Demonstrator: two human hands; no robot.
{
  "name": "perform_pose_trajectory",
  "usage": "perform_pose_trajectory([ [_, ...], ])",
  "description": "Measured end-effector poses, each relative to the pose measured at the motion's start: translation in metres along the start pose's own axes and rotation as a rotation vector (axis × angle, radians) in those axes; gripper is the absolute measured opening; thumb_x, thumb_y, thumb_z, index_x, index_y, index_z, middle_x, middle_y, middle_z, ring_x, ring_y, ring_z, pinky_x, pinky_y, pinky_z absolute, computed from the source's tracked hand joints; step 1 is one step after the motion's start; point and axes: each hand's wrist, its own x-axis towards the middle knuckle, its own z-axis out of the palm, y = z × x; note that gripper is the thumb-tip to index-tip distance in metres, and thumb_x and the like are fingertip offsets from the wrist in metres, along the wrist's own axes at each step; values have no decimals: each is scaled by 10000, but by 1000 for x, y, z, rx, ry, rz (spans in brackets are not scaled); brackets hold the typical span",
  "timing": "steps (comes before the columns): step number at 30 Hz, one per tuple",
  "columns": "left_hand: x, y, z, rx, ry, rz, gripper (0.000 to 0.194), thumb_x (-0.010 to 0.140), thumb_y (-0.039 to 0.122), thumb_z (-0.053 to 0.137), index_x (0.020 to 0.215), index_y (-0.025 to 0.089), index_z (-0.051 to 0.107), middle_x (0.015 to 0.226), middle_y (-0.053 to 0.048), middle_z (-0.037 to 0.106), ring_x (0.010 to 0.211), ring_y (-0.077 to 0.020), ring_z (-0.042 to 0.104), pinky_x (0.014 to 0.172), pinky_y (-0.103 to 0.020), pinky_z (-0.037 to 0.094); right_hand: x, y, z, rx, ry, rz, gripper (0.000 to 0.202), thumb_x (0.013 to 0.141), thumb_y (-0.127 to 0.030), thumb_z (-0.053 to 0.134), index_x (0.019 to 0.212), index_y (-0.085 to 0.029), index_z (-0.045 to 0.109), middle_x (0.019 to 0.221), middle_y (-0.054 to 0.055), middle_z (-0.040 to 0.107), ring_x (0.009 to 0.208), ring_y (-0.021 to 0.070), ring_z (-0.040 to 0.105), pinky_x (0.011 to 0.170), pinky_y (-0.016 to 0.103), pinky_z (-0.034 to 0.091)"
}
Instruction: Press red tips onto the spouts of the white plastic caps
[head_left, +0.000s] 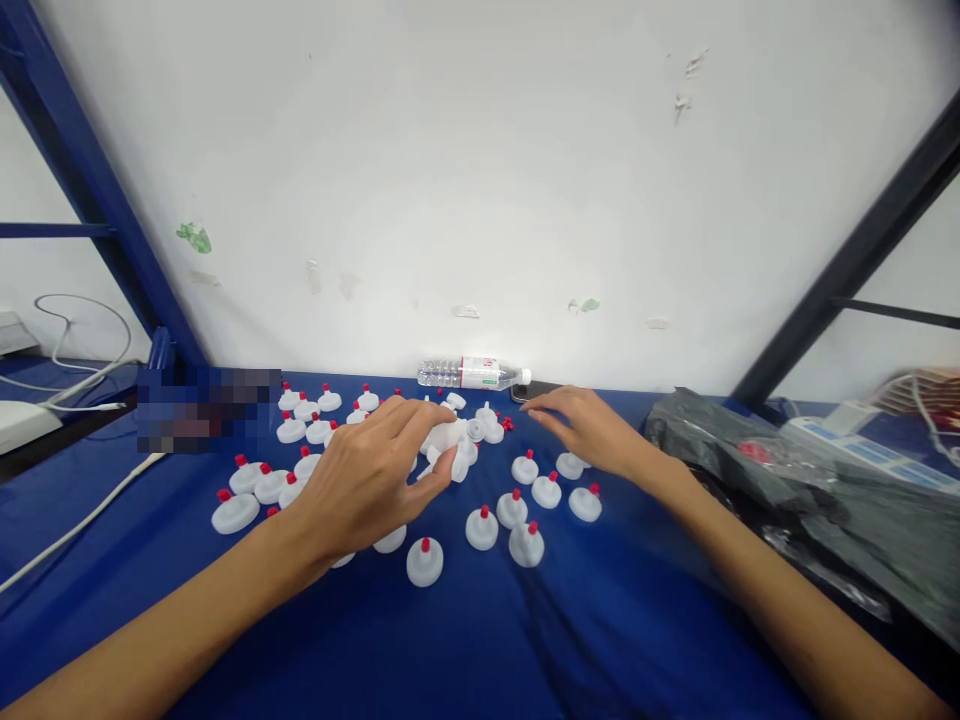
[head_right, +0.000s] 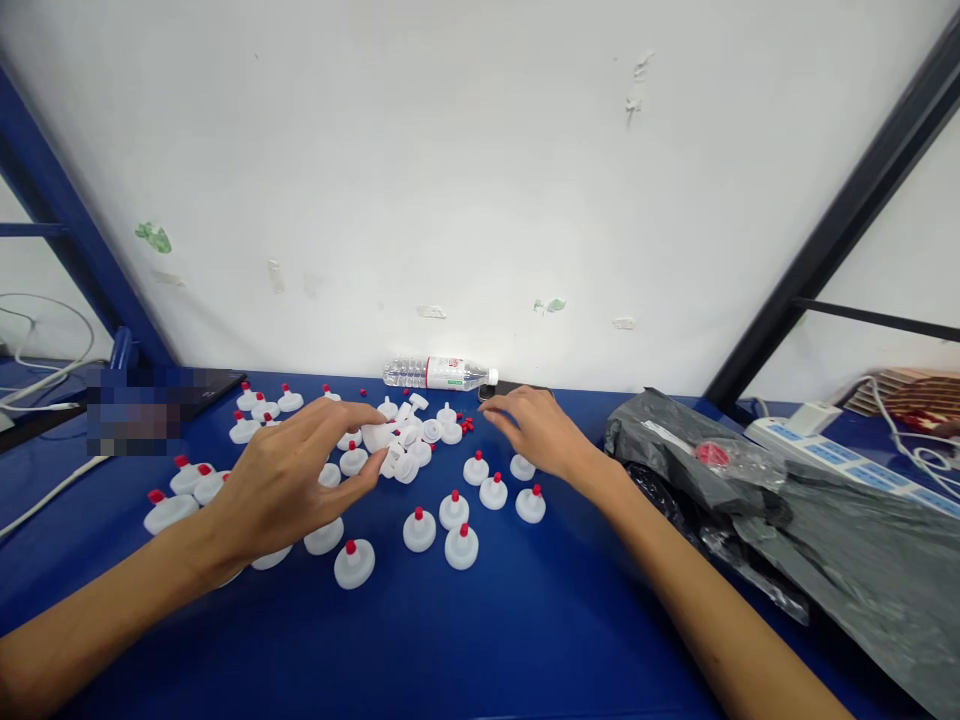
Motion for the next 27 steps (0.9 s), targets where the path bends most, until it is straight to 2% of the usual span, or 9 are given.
perform_pose_trajectory([
  [3,0,2,0,-6,-21,7,211,974,227,561,1176,178,594,1050,-61,746,898,-207,687,698,-304,563,1,-5,10,-11,-69,-27,257,1036,-286,541,1206,-243,730,1131,56,764,1084,255,676,950,396,504],
  [6,-1,3,0,18,-42,17,284,980,247,562,1253,175,591,1106,-73,737,936,-224,685,682,-314,568,3,-7,19,-19,-109,-37,288,1027,-230,544,1264,-244,707,1180,66,751,1133,255,661,987,405,490],
  [10,-3,1,1,14,-54,32,279,974,242,573,1238,159,609,1095,-75,730,941,-235,680,656,-321,566,3,-6,25,-5,-147,-53,328,1004,-158,558,1288,-248,696,1244,54,735,1191,249,643,1023,396,477],
  [19,-2,1,2,-8,-79,28,240,969,237,572,1190,162,631,1062,-74,722,927,-228,665,659,-310,555,3,-12,13,17,-153,-46,144,975,-207,650,1030,-239,780,1013,29,788,980,237,718,886,344,512],
  [27,-4,0,4,-55,-102,12,257,967,235,583,1213,170,613,1095,-67,714,946,-236,664,709,-342,568,3,-9,17,94,-126,-74,82,964,-225,680,941,-217,758,950,32,774,943,230,708,892,354,488],
])
